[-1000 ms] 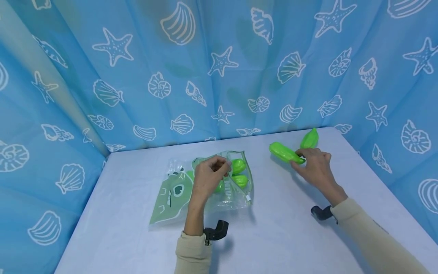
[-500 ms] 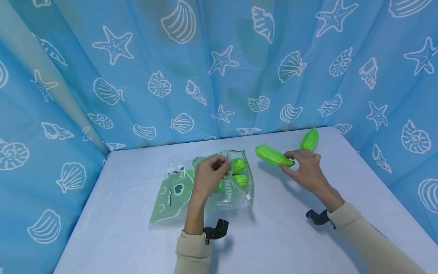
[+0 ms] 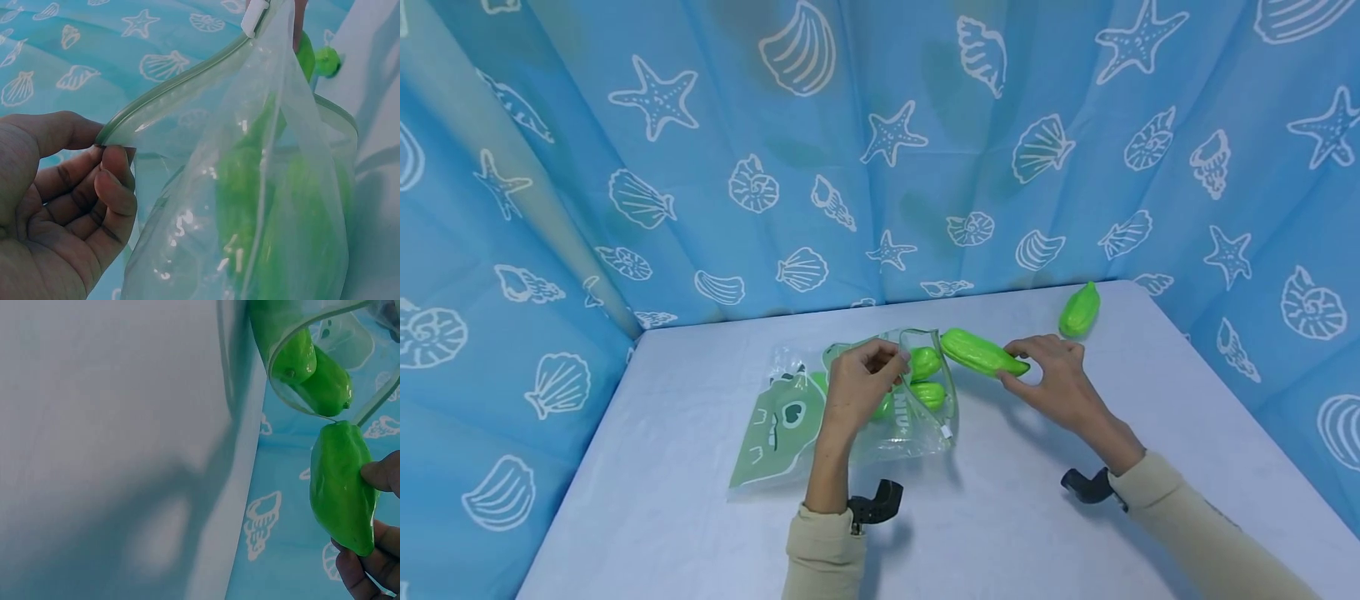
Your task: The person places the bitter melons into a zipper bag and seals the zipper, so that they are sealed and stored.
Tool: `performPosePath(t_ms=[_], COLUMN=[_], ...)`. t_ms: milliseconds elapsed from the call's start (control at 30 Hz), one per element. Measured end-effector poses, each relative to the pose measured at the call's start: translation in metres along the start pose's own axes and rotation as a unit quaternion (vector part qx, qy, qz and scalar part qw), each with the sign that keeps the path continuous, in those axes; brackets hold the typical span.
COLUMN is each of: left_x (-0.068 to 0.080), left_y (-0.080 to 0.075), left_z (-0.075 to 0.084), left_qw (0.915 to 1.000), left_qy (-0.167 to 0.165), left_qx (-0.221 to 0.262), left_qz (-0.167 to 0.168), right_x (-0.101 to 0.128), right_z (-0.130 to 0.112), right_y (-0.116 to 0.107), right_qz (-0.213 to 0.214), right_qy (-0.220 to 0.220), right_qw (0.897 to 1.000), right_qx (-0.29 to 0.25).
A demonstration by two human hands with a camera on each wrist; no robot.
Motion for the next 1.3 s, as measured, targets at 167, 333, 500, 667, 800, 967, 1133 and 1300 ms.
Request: performPosePath(t_ms=[167, 333, 500, 667, 800, 967, 1133, 1300], left_x=[0.0, -0.002, -0.003, -0.004, -0.003, -0.003, -0.004, -0.003], left_y=[-0.002, -0.002, -0.001, -0.001, 0.0, 0.002, 0.003, 0.002], left_z=[-0.001, -0.002, -0.001, -0.002, -0.003, -0.004, -0.005, -0.004], left_qw=[1.0, 0.9999, 1.0, 1.0, 1.0, 1.0, 0.9999, 0.9999], left_qy=[-0.002, -0.009, -0.004, 0.0, -0.004, -0.009, -0.009, -0.01], left_qx=[0.001, -0.003, 0.001, 0.004, 0.005, -0.003, -0.011, -0.008], left_qz=[0.003, 0.005, 0.001, -0.005, -0.007, -0.004, -0.002, -0.004], right_x=[-0.001, -0.001, 0.001, 0.002, 0.002, 0.005, 0.005, 0.001], right_z=[-0.005, -0.006, -0.007, -0.008, -0.011, -0.015, -0.018, -0.025], right_y=[0.003, 0.003, -0.001, 0.0, 0.0, 0.001, 0.005, 0.01], right_qz=[0.001, 0.025, 0.056, 0.065, 0.059, 0.05, 0.025, 0.006], right_qy=[-0.001, -0.016, -0.039, -0.052, -0.052, -0.059, -0.054, -0.065], right_qw=[1.0, 0.999, 0.997, 0.996, 0.996, 0.996, 0.998, 0.997], right_qx=[-0.01, -0.017, -0.028, -0.036, -0.041, -0.042, -0.031, -0.029])
Point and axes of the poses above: each hand's wrist, its own x-axis away from the middle knuckle, its own y-axis out of the palm, z = x × y, the point moved 1 cm from there along -x, towards the middle knuckle, and after that the axes turned 6 degrees about x, right-handed, at the moved point
